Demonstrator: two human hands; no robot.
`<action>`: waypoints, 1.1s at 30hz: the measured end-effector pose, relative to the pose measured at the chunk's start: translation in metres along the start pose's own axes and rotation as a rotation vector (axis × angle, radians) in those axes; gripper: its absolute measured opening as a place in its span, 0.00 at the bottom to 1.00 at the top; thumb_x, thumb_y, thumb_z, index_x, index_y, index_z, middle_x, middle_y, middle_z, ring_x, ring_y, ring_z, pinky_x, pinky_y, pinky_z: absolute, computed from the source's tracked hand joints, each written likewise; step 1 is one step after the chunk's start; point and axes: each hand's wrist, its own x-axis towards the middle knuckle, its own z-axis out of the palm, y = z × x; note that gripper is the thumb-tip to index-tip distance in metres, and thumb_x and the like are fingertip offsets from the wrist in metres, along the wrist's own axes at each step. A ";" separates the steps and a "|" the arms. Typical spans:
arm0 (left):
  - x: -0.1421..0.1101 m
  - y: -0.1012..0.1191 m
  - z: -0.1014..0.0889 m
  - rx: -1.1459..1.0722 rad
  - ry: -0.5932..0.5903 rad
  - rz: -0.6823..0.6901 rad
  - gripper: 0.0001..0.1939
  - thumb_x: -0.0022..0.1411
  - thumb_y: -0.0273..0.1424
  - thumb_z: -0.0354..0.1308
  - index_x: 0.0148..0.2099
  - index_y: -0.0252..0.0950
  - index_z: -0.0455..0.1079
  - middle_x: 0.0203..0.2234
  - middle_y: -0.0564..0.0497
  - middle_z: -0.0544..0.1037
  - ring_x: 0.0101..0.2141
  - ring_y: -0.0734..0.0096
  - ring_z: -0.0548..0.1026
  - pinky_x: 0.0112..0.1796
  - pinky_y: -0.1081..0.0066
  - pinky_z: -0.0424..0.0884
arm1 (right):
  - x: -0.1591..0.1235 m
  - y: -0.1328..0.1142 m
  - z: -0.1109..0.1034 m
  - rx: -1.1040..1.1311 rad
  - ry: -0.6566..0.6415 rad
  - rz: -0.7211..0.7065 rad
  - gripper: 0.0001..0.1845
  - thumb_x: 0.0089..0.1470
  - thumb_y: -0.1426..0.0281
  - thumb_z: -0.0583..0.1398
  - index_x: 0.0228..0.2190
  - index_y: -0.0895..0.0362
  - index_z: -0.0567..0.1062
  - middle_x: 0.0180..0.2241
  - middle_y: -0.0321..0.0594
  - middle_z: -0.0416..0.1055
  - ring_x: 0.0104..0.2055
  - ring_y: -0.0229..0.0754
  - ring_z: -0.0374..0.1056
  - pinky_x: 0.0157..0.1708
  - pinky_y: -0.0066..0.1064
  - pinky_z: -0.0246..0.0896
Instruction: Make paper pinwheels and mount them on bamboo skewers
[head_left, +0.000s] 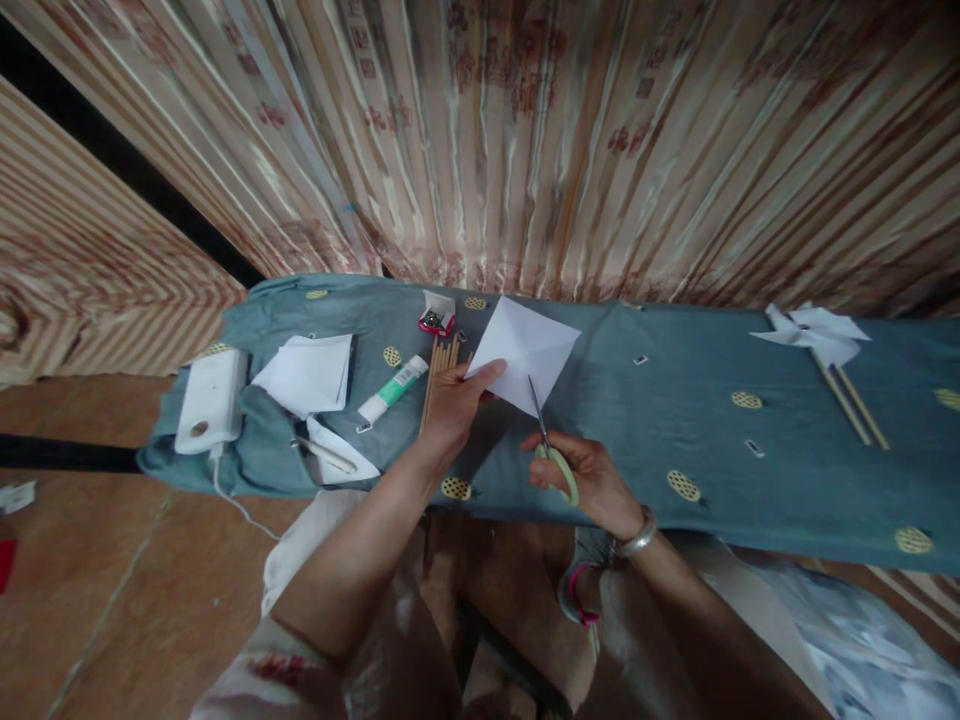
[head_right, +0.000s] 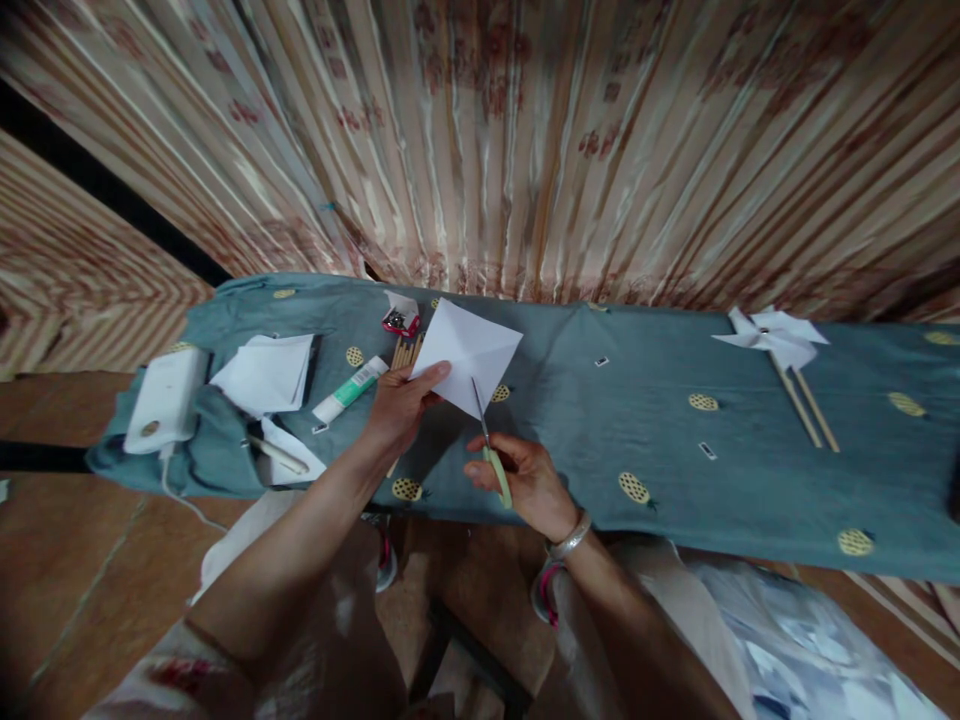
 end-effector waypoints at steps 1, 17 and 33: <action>0.000 0.000 0.000 -0.002 0.006 0.002 0.12 0.44 0.40 0.71 0.29 0.39 0.78 0.28 0.50 0.81 0.27 0.70 0.76 0.28 0.72 0.69 | 0.000 0.001 0.000 0.003 0.006 -0.002 0.22 0.38 0.55 0.71 0.32 0.56 0.78 0.19 0.32 0.69 0.21 0.34 0.64 0.20 0.25 0.59; -0.001 -0.004 0.001 -0.019 -0.029 -0.017 0.10 0.43 0.40 0.72 0.27 0.41 0.78 0.27 0.51 0.81 0.28 0.69 0.76 0.28 0.72 0.69 | 0.001 -0.006 0.003 0.036 0.051 0.035 0.21 0.34 0.57 0.72 0.29 0.56 0.78 0.17 0.31 0.69 0.19 0.34 0.63 0.19 0.25 0.58; -0.005 -0.003 0.004 0.003 -0.035 -0.026 0.10 0.44 0.38 0.72 0.26 0.40 0.78 0.26 0.51 0.81 0.27 0.69 0.75 0.28 0.72 0.68 | 0.002 -0.006 0.002 0.002 0.056 0.031 0.23 0.35 0.54 0.72 0.30 0.56 0.77 0.18 0.31 0.69 0.21 0.35 0.65 0.21 0.27 0.62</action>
